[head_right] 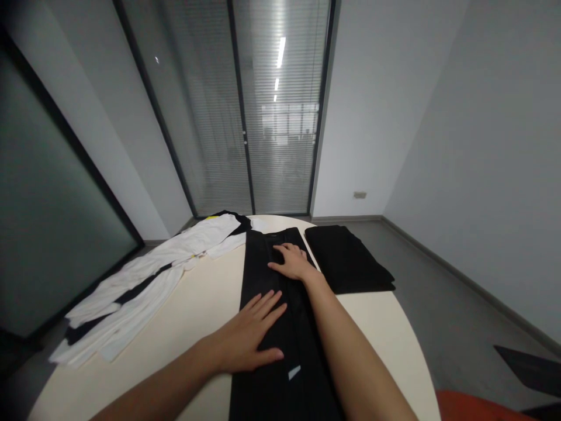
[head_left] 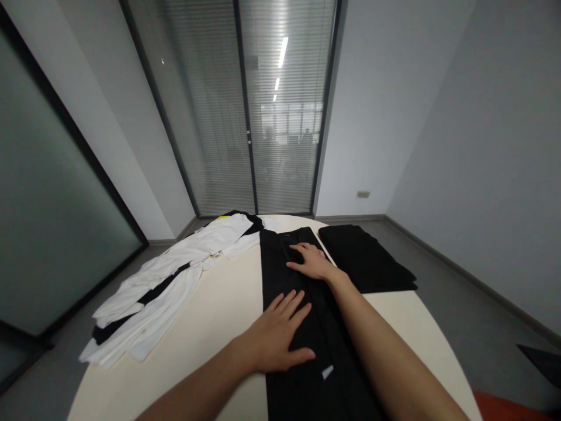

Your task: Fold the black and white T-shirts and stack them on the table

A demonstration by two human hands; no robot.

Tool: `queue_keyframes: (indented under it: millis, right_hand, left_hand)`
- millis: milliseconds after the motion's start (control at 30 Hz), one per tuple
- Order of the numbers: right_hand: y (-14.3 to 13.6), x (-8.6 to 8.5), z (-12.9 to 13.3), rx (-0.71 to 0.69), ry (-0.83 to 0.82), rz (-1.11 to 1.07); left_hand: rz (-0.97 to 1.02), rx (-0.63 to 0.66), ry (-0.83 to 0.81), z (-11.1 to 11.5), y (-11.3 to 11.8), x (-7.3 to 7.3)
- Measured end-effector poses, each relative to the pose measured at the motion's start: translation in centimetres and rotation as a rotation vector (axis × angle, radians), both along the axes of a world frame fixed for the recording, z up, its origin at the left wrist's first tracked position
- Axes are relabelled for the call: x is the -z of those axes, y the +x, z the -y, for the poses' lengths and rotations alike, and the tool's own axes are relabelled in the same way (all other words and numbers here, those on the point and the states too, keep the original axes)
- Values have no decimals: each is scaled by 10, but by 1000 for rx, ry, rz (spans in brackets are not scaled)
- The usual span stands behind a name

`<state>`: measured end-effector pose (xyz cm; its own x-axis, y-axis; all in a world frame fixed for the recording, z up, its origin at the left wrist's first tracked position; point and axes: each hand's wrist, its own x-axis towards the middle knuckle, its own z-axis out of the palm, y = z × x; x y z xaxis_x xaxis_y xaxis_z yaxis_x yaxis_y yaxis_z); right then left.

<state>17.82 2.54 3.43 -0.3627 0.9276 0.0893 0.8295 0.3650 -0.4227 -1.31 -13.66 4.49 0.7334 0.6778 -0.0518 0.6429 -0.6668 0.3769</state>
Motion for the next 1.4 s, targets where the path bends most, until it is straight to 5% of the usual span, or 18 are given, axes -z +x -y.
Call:
queue_keyframes:
  millis: [233, 500, 767, 1033, 1200, 1400]
  right_hand:
    - [-18, 19, -1, 85, -151, 199]
    - [-40, 20, -28, 243, -272, 198]
    - [-37, 15, -42, 235, -213, -64]
    - [-9, 11, -8, -112, 93, -284]
    - [-8, 19, 24, -79, 42, -13]
    - [-4, 23, 40, -102, 143, -33]
  left_hand:
    - [21, 10, 7, -7, -4, 1]
    - [-4, -18, 68, -33, -38, -2]
    - [41, -67, 120, -48, -55, 7]
    - [67, -45, 170, -46, -54, 7]
    - [155, 80, 201, -44, -53, 6]
    - [238, 113, 205, -42, -50, 4]
